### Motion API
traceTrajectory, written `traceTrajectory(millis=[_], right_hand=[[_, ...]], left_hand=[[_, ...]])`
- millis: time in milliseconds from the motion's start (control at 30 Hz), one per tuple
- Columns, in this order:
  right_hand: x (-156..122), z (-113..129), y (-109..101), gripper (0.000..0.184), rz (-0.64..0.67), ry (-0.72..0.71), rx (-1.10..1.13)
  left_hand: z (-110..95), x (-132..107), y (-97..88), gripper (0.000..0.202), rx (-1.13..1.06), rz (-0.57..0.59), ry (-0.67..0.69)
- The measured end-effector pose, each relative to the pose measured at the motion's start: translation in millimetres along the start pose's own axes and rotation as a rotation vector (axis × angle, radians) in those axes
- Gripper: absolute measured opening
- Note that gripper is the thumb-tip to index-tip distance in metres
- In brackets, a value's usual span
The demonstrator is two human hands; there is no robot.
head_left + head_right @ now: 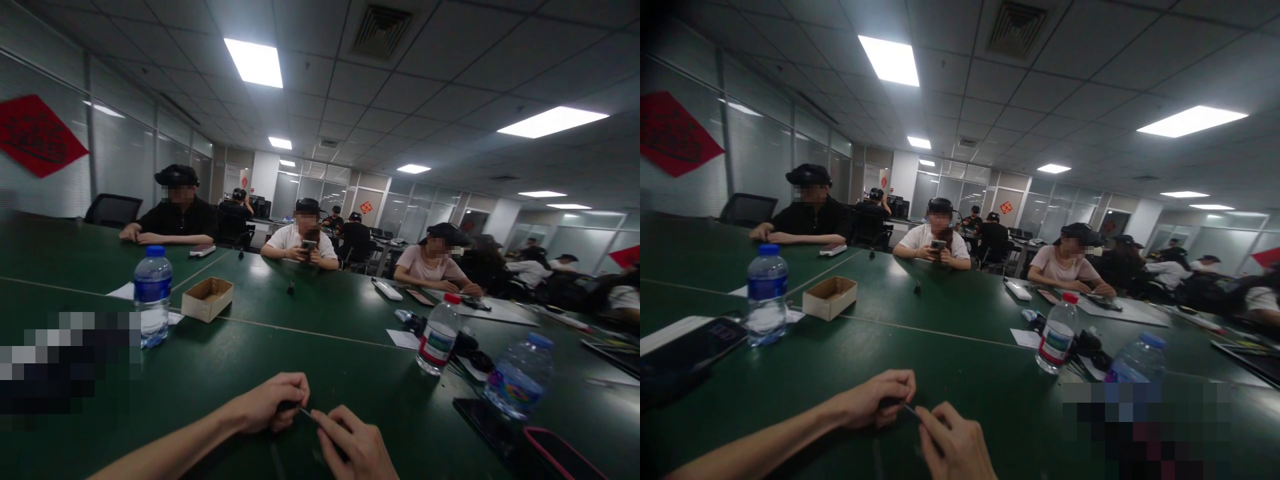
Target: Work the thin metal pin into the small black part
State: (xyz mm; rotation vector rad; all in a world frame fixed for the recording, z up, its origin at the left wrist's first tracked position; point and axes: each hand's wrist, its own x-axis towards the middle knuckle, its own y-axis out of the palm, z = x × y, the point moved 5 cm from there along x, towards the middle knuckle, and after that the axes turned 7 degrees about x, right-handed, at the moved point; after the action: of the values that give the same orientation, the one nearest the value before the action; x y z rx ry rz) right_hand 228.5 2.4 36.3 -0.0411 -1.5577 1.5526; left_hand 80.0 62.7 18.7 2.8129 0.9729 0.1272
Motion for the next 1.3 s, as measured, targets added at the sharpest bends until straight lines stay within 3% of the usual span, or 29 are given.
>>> traceTrajectory(millis=[367,567,867,1300], right_hand=[[2,6,-4,0.036,0.006,-0.03,0.037],[2,19,0,0.035,0.04,-0.206,-0.041],[4,7,-3,0.035,-0.031,0.082,0.019],[4,3,-3,0.033,-0.055,0.135,-0.006]], left_hand=[[-3,-2,0.7,0.009,0.035,-0.024,0.012],[-2,2,2.2,0.012,0.056,-0.032,0.02],[7,6,-7.2,0.018,-0.03,-0.11,0.024],[9,7,-8.9,0.023,-0.034,-0.132,0.045]])
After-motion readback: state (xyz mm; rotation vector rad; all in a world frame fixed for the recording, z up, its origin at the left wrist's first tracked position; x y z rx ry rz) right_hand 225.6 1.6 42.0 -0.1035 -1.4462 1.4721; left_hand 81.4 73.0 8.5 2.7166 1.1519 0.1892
